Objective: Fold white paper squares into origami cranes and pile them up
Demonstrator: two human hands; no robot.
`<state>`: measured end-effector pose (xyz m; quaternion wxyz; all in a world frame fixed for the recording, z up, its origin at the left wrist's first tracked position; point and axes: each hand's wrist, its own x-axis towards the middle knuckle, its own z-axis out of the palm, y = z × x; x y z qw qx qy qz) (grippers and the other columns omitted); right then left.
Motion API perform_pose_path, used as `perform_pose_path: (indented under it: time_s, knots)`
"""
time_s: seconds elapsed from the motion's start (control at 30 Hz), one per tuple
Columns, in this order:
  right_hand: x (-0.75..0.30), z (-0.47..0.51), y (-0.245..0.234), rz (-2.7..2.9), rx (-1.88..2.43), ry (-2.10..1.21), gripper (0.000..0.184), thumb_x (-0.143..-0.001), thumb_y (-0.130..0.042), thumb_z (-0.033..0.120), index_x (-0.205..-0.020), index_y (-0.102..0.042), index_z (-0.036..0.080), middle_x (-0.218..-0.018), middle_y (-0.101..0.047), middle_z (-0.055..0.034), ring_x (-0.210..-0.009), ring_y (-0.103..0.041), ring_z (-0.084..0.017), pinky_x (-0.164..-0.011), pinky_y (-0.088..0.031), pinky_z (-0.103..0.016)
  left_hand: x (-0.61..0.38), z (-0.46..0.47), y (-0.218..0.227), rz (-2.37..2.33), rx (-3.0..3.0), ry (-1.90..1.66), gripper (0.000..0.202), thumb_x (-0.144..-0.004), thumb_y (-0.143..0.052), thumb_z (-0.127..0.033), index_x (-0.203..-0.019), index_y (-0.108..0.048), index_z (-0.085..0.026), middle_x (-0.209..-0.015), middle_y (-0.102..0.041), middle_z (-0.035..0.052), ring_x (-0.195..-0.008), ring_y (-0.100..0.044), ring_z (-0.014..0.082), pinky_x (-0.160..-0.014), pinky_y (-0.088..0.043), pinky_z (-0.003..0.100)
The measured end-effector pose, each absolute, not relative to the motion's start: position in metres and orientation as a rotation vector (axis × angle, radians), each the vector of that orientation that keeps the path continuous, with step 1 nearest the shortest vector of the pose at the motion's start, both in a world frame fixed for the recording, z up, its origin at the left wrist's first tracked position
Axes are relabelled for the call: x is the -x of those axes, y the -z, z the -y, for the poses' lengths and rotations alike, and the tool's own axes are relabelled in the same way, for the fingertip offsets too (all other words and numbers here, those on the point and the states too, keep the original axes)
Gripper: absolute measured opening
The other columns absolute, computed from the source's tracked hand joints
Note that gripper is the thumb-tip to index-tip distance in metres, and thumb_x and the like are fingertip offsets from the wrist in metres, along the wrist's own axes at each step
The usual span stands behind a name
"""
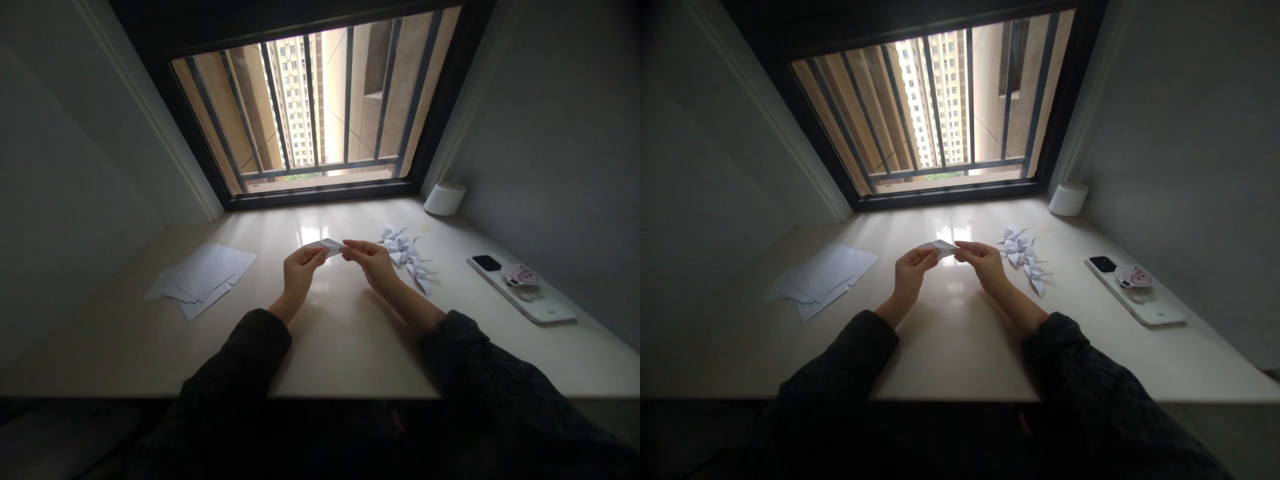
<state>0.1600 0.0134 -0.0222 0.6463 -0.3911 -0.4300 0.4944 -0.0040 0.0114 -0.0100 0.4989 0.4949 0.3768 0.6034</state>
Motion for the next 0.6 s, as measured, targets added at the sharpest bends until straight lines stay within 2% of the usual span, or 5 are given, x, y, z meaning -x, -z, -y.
perform_pose_path:
  time_s: [0.33,0.6]
  knots:
    - [-0.1615,-0.0129,0.0188,0.962,0.896,-1.128,0.034,-0.049,-0.085,0.030,-0.081,-0.075,0.022,-0.068,-0.072,-0.0022,-0.061,-0.063,-0.014,-0.071,-0.053,-0.035,0.0060,-0.0103,0.0087,-0.898,-1.206,-1.420,0.021,-0.063,-0.078,-0.030,-0.077,-0.072,-0.017,-0.083,-0.073,0.0058,-0.075,-0.067,0.0172,-0.073,-0.053,0.034]
    - [-0.1624,-0.0132,0.0179,1.007,0.927,-1.107,0.035,-0.049,-0.085,0.032,-0.081,-0.075,0.021,-0.068,-0.073,-0.0029,-0.061,-0.064,-0.016,-0.070,-0.053,-0.036,0.0053,-0.0092,0.0067,-0.916,-1.186,-1.416,0.026,-0.061,-0.079,-0.032,-0.079,-0.070,-0.015,-0.083,-0.073,0.0062,-0.076,-0.068,0.0173,-0.076,-0.055,0.035]
